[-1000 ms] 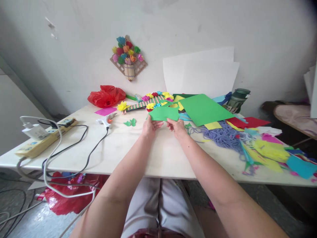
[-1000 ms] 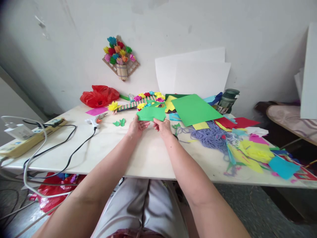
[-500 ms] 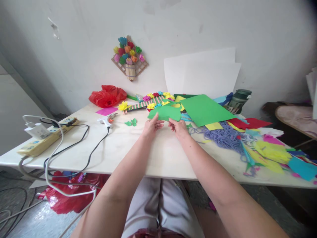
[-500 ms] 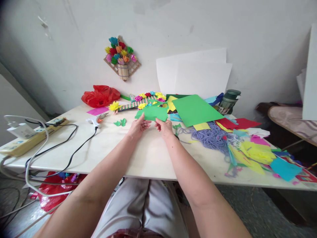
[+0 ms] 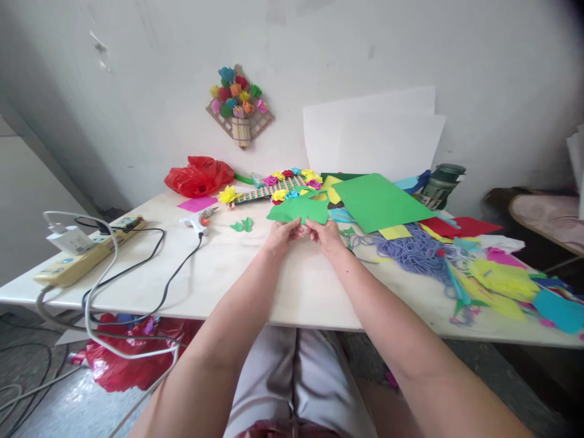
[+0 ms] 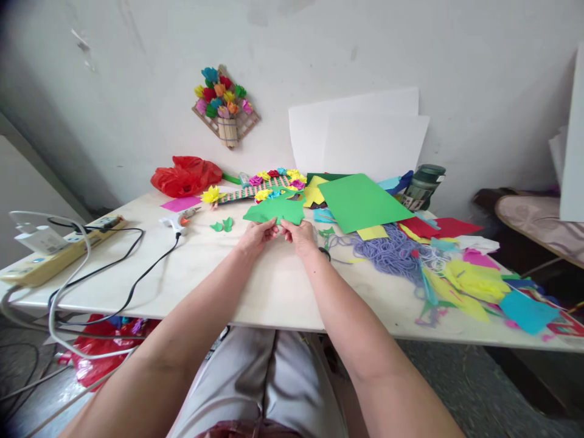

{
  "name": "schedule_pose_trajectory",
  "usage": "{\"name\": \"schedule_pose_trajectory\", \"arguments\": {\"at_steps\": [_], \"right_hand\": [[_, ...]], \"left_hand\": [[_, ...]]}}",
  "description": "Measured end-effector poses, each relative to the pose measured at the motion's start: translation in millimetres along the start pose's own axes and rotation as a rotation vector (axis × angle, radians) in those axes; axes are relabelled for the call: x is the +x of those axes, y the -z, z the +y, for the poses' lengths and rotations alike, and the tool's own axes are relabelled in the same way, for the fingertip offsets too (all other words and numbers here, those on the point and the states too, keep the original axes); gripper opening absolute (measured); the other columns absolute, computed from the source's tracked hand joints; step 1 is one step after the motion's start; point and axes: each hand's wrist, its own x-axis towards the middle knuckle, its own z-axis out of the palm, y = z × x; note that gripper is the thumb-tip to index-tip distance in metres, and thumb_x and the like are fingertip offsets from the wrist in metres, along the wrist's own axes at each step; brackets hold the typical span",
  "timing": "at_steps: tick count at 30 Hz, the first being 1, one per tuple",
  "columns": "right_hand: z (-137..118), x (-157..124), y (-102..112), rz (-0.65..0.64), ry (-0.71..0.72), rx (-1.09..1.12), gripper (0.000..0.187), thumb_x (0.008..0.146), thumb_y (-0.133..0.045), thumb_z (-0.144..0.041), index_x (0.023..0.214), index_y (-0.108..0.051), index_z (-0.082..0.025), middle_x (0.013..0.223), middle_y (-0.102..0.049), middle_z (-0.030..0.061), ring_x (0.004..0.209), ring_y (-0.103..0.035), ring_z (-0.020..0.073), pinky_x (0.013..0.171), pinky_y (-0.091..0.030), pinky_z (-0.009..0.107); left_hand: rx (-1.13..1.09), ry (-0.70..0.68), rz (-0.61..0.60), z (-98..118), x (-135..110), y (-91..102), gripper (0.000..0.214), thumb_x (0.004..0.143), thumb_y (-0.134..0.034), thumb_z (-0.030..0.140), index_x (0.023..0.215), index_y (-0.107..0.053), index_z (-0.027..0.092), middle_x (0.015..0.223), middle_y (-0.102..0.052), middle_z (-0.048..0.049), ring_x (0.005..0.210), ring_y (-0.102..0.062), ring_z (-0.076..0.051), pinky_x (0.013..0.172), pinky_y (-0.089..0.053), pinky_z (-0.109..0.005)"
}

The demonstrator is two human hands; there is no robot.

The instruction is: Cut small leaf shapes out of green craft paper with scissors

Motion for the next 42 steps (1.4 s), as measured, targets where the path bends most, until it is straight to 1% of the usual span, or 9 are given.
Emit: {"name": "schedule_pose_trajectory", "arguments": {"at_steps": [6, 11, 16, 22, 25, 27, 32, 37, 42], "right_hand": [[0.6, -0.8, -1.3, 0.014, -0.042, -0.002, 0.026, 0.053, -0.07, -0.036, 0.053, -0.056, -0.015, 0.04, -0.054, -0.0018, 0.03, -0.039, 0.0059, 0.031, -0.024, 0.02], [4.6, 0.5, 0.8, -0.014, -0.083, 0.084, 0.026, 0.05, -0.074, -0.033, 0.058, -0.058, -0.014, 0.044, -0.056, -0.0021, 0.033, -0.042, 0.0059, 0.032, -0.03, 0.019], [4.8, 0.3, 2.9, 0.0, -0.064, 0.076, 0.024, 0.05, -0.074, -0.029, 0.055, -0.057, -0.013, 0.045, -0.057, -0.0017, 0.033, -0.043, 0.0055, 0.033, -0.031, 0.019], [3.0, 2.8, -11.5, 0.159, -0.127, -0.009, 0.019, 0.052, -0.07, -0.023, 0.048, -0.054, -0.014, 0.037, -0.052, -0.0033, 0.029, -0.04, 0.0052, 0.029, -0.027, 0.018], [3.5, 3.6, -22.6, 0.236, -0.172, 0.043, 0.021, 0.054, -0.07, -0.021, 0.046, -0.052, -0.015, 0.036, -0.051, -0.0037, 0.03, -0.04, 0.005, 0.029, -0.028, 0.018], [4.4, 3.0, -27.5, 0.24, -0.189, 0.09, 0.023, 0.054, -0.071, -0.023, 0.046, -0.051, -0.016, 0.036, -0.051, -0.0034, 0.031, -0.041, 0.0051, 0.03, -0.029, 0.018], [8.4, -0.9, -29.7, 0.206, -0.144, 0.07, 0.026, 0.053, -0.072, -0.027, 0.043, -0.05, -0.017, 0.034, -0.047, -0.004, 0.031, -0.039, 0.0056, 0.031, -0.03, 0.019], [18.7, -1.8, -28.5, 0.293, -0.073, 0.017, 0.022, 0.054, -0.069, -0.026, 0.043, -0.051, -0.017, 0.034, -0.046, -0.005, 0.031, -0.038, 0.0061, 0.033, -0.031, 0.02], [28.3, 1.5, -23.2, 0.356, -0.025, -0.066, 0.027, 0.057, -0.066, -0.031, 0.041, -0.048, -0.018, 0.032, -0.041, -0.0065, 0.031, -0.034, 0.006, 0.033, -0.025, 0.021]], "left_hand": [[0.105, -0.051, 0.075, 1.1, -3.8, -7.2, 0.027, 0.067, -0.066, 0.032, 0.053, -0.057, 0.011, 0.047, -0.056, -0.003, 0.039, -0.048, -0.008, 0.043, -0.035, -0.022], [0.108, -0.099, 0.03, -0.7, -3.8, -6.1, 0.028, 0.067, -0.066, 0.035, 0.055, -0.059, 0.011, 0.05, -0.057, -0.0028, 0.041, -0.048, -0.008, 0.044, -0.036, -0.021], [0.123, -0.083, 0.019, -4.8, -1.7, -1.7, 0.029, 0.067, -0.066, 0.037, 0.056, -0.06, 0.012, 0.052, -0.057, -0.0024, 0.041, -0.047, -0.007, 0.044, -0.036, -0.022], [0.08, -0.057, 0.062, -8.0, 3.8, 2.1, 0.028, 0.066, -0.066, 0.036, 0.056, -0.058, 0.011, 0.05, -0.056, -0.0015, 0.041, -0.049, -0.008, 0.043, -0.037, -0.021], [0.03, -0.05, 0.105, -6.8, 5.9, 2.5, 0.027, 0.066, -0.067, 0.034, 0.057, -0.057, 0.011, 0.05, -0.056, -0.0013, 0.042, -0.048, -0.007, 0.045, -0.039, -0.021], [0.011, -0.042, 0.111, -6.1, 6.7, 3.1, 0.027, 0.067, -0.066, 0.034, 0.058, -0.057, 0.011, 0.05, -0.056, -0.0017, 0.043, -0.049, -0.007, 0.047, -0.04, -0.021], [0.045, -0.023, 0.127, -6.9, 6.7, 3.6, 0.03, 0.067, -0.066, 0.035, 0.055, -0.056, 0.01, 0.049, -0.055, -0.0026, 0.041, -0.048, -0.008, 0.045, -0.038, -0.022], [0.062, -0.046, 0.124, -6.4, 2.5, 0.5, 0.031, 0.067, -0.066, 0.039, 0.057, -0.056, 0.011, 0.05, -0.055, -0.0026, 0.041, -0.048, -0.008, 0.044, -0.037, -0.022], [0.021, -0.088, 0.231, -5.1, 1.3, 1.2, 0.039, 0.067, -0.062, 0.048, 0.058, -0.053, 0.012, 0.049, -0.055, -0.0019, 0.038, -0.048, -0.008, 0.04, -0.037, -0.021]]}}
